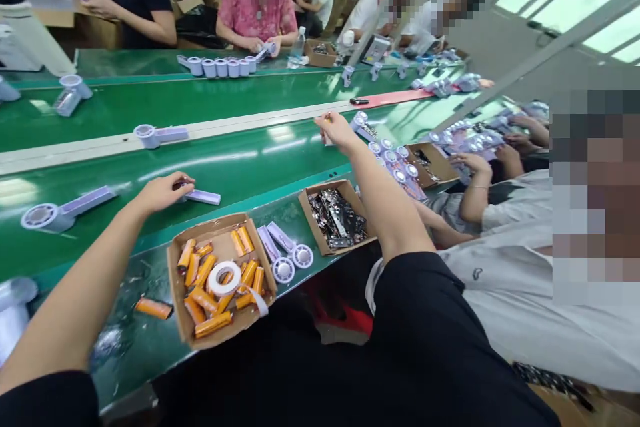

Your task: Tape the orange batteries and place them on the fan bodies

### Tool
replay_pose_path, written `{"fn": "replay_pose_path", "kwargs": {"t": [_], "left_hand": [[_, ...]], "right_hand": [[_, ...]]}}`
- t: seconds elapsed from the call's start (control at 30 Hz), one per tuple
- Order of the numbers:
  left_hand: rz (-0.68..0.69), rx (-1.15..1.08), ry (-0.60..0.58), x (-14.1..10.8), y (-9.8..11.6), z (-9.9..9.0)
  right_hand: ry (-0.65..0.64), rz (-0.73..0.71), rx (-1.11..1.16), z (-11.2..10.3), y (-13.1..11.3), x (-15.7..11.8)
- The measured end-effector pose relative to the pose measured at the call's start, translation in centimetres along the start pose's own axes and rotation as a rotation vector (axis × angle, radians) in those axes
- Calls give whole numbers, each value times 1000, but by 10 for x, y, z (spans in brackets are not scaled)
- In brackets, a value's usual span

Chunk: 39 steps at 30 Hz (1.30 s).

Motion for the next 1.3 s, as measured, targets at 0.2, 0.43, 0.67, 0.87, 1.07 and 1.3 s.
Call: {"fn": "replay_pose_path", "kwargs": {"t": [0.2,0.43,0.67,0.87,1.07,1.3], "left_hand": [[-34,77,-70,-10,11,0],[104,-40,-108,-2,11,9],[120,-379,72,10,13,-3],[80,-688,426,-57,24,-31],[289,-774,663,-225,62,-49],[383,-582,581,-339,66,-22]], "right_hand": [[-128,137,-622,-67,89,36],[-199,118,-752,-25,128,49],[56,-209,-394,-41,50,32],[-158,-398,-111,23,-70,-88],[-603,-332,-483,107,-112,-202],[-798,-94,-999,81,-103,-251]]}}
Point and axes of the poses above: each hand's wrist, its own x-axis towards the middle knuckle, its own z-axis out of the palm, y = z × x, the point moved 8 cm from there along x, towards the middle knuckle, and after that the axes turned 8 degrees about -z, right-handed, at the moved point
